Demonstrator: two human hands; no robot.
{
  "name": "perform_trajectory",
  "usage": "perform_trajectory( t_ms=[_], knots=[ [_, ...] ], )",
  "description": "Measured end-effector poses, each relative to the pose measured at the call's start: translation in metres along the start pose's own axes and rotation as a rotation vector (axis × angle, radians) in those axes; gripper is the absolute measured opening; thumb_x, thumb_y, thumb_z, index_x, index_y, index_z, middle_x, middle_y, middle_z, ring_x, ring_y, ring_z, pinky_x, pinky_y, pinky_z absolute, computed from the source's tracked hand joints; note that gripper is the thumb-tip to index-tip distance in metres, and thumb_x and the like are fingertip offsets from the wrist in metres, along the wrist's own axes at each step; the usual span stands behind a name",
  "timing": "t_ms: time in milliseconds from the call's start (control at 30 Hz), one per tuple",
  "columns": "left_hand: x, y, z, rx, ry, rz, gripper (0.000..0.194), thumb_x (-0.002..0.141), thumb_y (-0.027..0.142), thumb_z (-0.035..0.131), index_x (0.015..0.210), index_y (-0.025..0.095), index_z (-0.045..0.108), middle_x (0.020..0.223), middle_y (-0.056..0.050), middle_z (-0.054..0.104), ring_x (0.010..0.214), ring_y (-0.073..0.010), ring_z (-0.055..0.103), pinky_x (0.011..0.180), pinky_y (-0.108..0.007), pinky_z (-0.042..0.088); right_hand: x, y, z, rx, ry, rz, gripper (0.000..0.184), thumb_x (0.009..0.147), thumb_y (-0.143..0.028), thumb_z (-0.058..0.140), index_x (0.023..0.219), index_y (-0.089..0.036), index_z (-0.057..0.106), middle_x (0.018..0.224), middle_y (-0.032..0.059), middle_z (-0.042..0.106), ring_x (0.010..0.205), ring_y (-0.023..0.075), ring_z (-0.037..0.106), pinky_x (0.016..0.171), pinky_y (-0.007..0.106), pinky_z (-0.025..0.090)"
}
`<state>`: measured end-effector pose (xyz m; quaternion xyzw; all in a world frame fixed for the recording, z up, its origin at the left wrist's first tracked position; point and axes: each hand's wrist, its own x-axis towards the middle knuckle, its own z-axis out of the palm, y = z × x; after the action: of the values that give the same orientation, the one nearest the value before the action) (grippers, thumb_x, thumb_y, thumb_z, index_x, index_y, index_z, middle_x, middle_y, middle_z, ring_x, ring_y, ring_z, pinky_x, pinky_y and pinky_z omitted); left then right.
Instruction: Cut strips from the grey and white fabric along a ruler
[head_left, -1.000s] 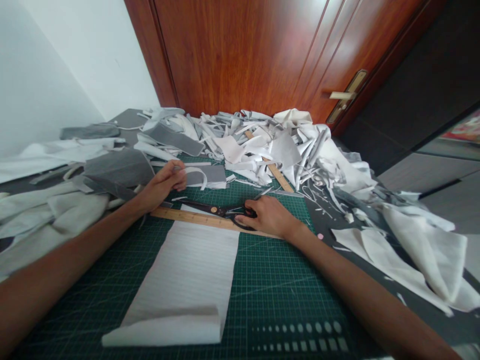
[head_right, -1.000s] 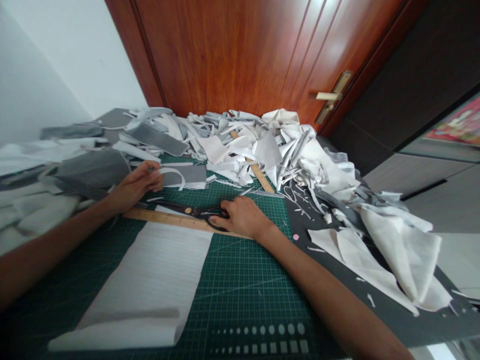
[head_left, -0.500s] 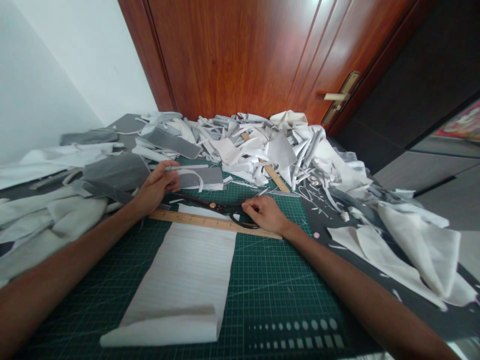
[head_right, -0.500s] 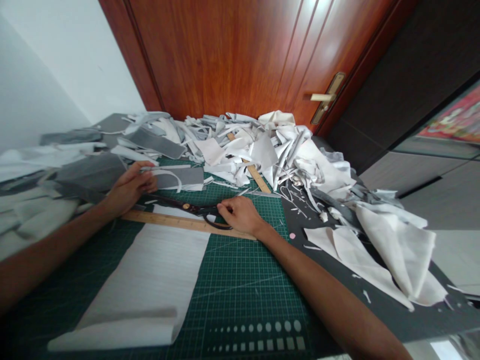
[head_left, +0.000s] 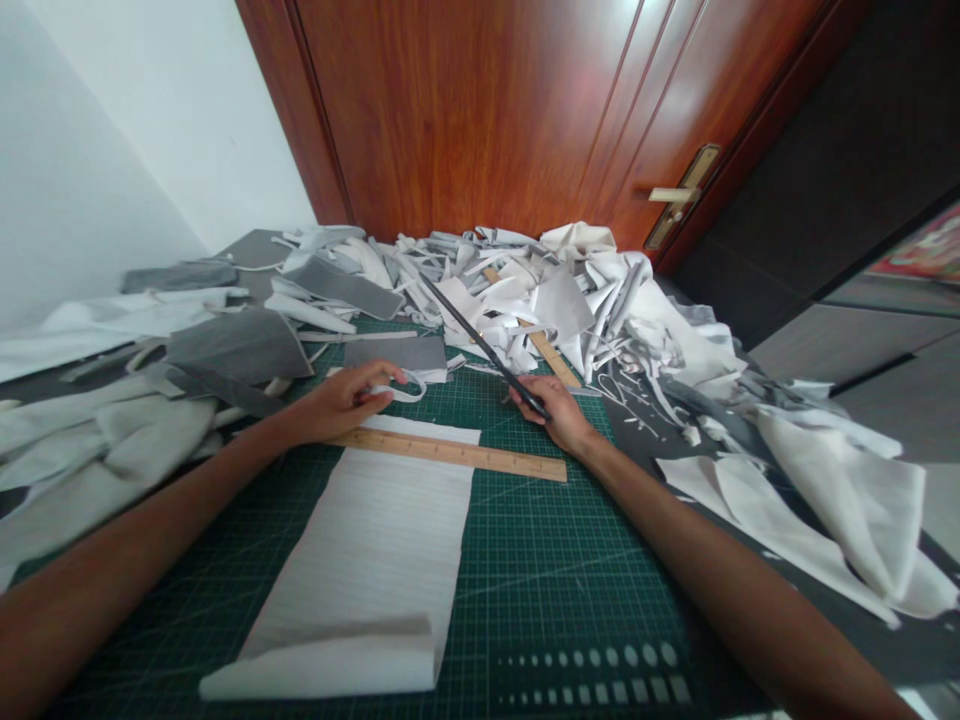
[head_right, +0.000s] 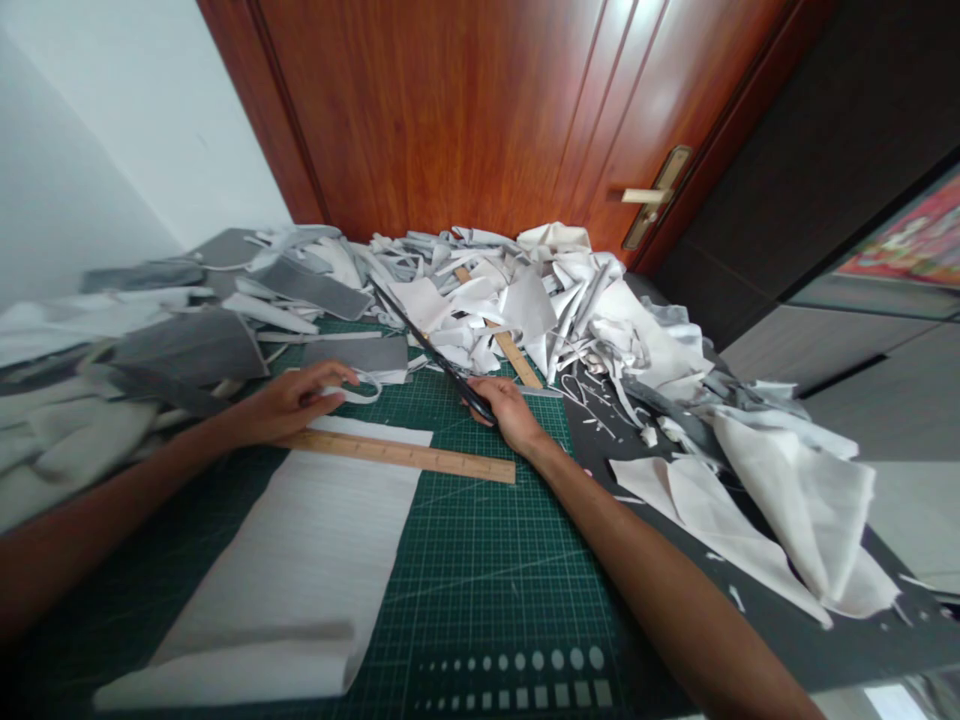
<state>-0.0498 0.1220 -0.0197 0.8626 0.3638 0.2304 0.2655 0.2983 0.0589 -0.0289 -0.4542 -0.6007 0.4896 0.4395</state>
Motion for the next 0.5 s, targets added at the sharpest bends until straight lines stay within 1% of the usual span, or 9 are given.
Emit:
perform_trajectory(
  t_ms=[67,167,233,267,333,367,433,500],
  knots=[
    [0.0003,0.0021,0.0029,0.071,-0.069,0.041,0.035,0.098,0.048,0.061,0.116,0.019,0.07,0.101,-0.006,0.077,0.063,-0.0143,0.061,0.065,-0.025,0.046,-0.0012,-0.0005,0.0001,-0.002,-0.025,0.001,0.044,0.086,-0.064,0.054,0.069,-0.023,0.057,0.05,-0.0067,0.039,0.044,0.011,0.029,0.049,0.03,0.026],
    [-0.0003,0.0046,0.0053,0.13,-0.149,0.054,0.038,0.1,0.05,0.058,0.116,0.019,0.074,0.111,-0.009,0.08,0.083,-0.02,0.072,0.075,-0.025,0.051,-0.0025,-0.0016,-0.0012,-0.01,-0.024,0.0,0.053,0.091,-0.074,0.049,0.072,-0.024,0.056,0.05,-0.008,0.035,0.044,0.0112,0.027,0.051,0.031,0.025],
    [-0.0007,0.0052,0.0055,0.131,-0.165,0.058,0.041,0.1,0.053,0.058,0.116,0.019,0.075,0.116,-0.01,0.08,0.098,-0.0229,0.074,0.081,-0.025,0.053,-0.0025,-0.0023,-0.003,0.01,-0.01,-0.014,0.058,0.092,-0.081,0.045,0.075,-0.026,0.052,0.05,-0.0092,0.031,0.046,0.0121,0.025,0.052,0.032,0.026],
    [-0.0007,0.0052,0.0053,0.129,-0.169,0.063,0.042,0.099,0.055,0.059,0.115,0.019,0.075,0.116,-0.01,0.079,0.101,-0.0234,0.073,0.081,-0.024,0.053,-0.0022,-0.0023,-0.0039,0.031,-0.005,-0.029,0.059,0.092,-0.083,0.044,0.075,-0.027,0.049,0.05,-0.0097,0.028,0.047,0.0128,0.024,0.053,0.032,0.027],
    [0.0,0.0048,0.005,0.131,-0.176,0.084,0.043,0.098,0.057,0.06,0.109,0.018,0.074,0.109,-0.01,0.079,0.097,-0.0228,0.073,0.081,-0.025,0.053,-0.0011,-0.0013,-0.0054,0.089,-0.006,-0.079,0.06,0.09,-0.087,0.048,0.075,-0.029,0.044,0.051,-0.0103,0.024,0.05,0.0142,0.025,0.055,0.032,0.03],
    [0.0004,0.0045,0.005,0.139,-0.18,0.098,0.042,0.098,0.057,0.06,0.105,0.018,0.074,0.104,-0.009,0.078,0.094,-0.022,0.072,0.081,-0.025,0.053,-0.0003,-0.0002,-0.0058,0.112,-0.012,-0.114,0.062,0.088,-0.087,0.052,0.073,-0.029,0.041,0.051,-0.0099,0.024,0.051,0.0145,0.026,0.057,0.032,0.032],
    [0.0012,0.0035,0.0053,0.159,-0.183,0.122,0.043,0.099,0.058,0.058,0.098,0.017,0.073,0.098,-0.008,0.077,0.088,-0.0209,0.07,0.079,-0.026,0.051,0.0019,0.0032,-0.0067,0.145,-0.013,-0.185,0.064,0.086,-0.085,0.061,0.069,-0.028,0.038,0.054,-0.008,0.029,0.055,0.0144,0.03,0.061,0.033,0.035],
    [0.0015,0.0021,0.0059,0.175,-0.179,0.128,0.045,0.1,0.059,0.055,0.096,0.017,0.071,0.096,-0.007,0.075,0.087,-0.0205,0.069,0.079,-0.026,0.05,0.0044,0.0074,-0.0091,0.162,0.036,-0.229,0.066,0.084,-0.083,0.066,0.067,-0.027,0.038,0.059,-0.0061,0.035,0.058,0.0144,0.034,0.064,0.033,0.038]
  ],
)
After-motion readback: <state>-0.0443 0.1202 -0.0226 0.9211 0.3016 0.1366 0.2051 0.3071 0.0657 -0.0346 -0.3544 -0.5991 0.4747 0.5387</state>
